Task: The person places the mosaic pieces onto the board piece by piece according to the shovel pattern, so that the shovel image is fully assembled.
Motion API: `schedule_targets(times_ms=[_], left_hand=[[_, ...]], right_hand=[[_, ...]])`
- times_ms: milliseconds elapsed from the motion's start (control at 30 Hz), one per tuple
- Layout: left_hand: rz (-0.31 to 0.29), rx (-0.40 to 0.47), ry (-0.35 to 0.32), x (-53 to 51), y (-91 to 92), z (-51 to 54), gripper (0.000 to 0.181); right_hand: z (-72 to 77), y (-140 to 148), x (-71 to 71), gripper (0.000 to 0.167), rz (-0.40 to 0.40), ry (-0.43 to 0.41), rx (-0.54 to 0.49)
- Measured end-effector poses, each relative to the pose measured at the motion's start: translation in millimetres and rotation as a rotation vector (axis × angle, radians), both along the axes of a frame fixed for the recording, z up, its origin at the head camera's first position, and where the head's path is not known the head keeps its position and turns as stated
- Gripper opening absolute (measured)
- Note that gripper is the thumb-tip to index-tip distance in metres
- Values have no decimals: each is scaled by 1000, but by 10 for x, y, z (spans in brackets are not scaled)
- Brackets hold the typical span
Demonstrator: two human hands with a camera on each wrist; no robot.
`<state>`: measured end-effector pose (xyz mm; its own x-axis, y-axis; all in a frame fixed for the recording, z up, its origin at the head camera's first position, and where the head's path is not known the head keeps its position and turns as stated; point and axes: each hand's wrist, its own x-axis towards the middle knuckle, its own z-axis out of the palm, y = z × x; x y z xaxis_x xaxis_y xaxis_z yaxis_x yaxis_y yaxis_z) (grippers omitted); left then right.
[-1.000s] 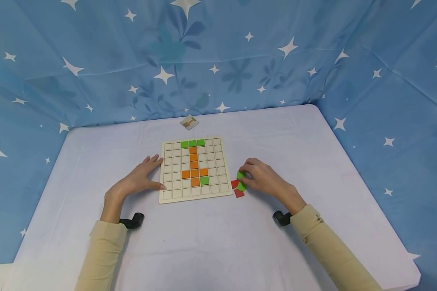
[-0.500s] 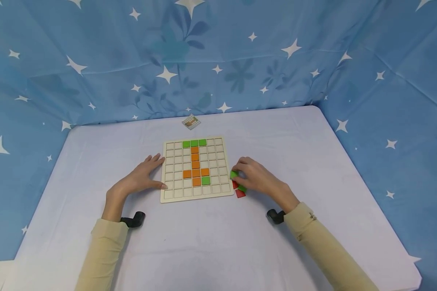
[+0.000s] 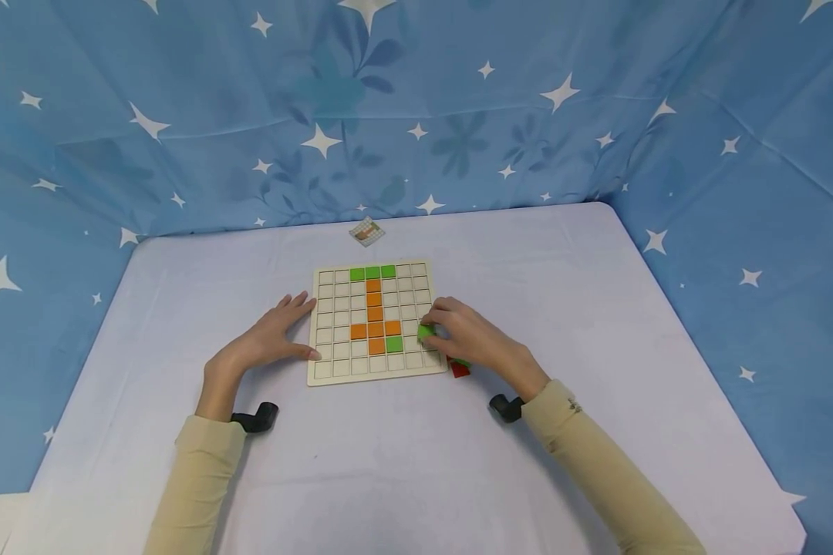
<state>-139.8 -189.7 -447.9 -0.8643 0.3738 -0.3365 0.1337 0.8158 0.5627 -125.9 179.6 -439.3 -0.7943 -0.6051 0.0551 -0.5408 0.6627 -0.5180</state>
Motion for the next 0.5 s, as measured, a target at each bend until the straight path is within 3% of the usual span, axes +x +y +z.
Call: schedule_targets(times_ms=[500], left_hand=[[1, -2, 3, 2, 3, 17, 104]], right_hand=[[-44, -242, -64, 27, 48, -30, -44]])
